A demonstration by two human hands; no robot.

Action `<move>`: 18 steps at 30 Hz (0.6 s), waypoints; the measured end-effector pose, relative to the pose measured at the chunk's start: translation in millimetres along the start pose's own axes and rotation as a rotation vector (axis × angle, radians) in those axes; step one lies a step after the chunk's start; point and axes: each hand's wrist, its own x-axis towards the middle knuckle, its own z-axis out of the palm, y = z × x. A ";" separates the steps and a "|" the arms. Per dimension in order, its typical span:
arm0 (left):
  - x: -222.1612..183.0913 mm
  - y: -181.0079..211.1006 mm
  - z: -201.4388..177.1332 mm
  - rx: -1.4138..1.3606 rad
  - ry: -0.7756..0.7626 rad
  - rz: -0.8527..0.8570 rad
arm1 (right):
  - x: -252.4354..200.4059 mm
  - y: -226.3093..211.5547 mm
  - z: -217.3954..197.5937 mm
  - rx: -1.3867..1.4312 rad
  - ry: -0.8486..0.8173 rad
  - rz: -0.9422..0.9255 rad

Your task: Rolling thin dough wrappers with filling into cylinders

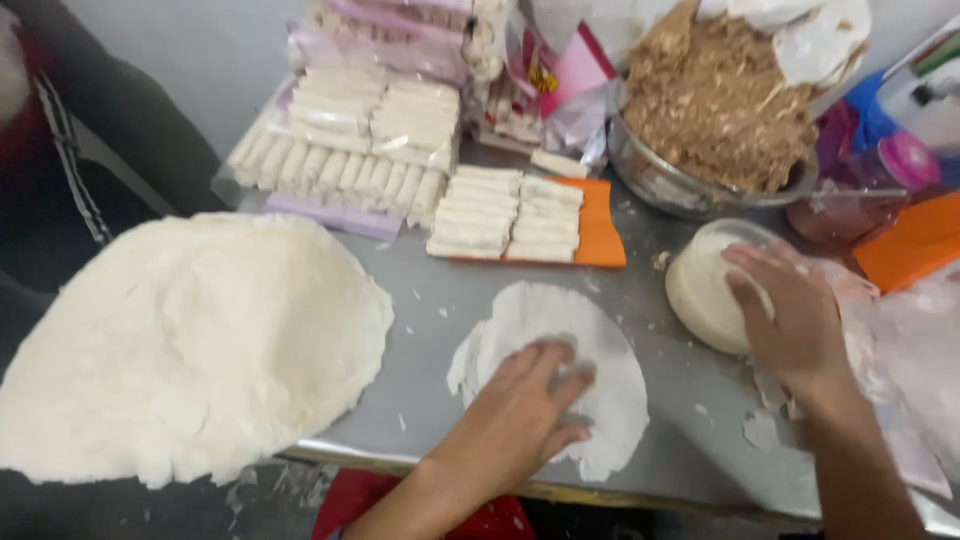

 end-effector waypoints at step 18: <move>-61.9 -3.7 18.0 0.206 -0.340 0.347 | -32.3 -159.4 93.9 0.322 -0.464 -0.261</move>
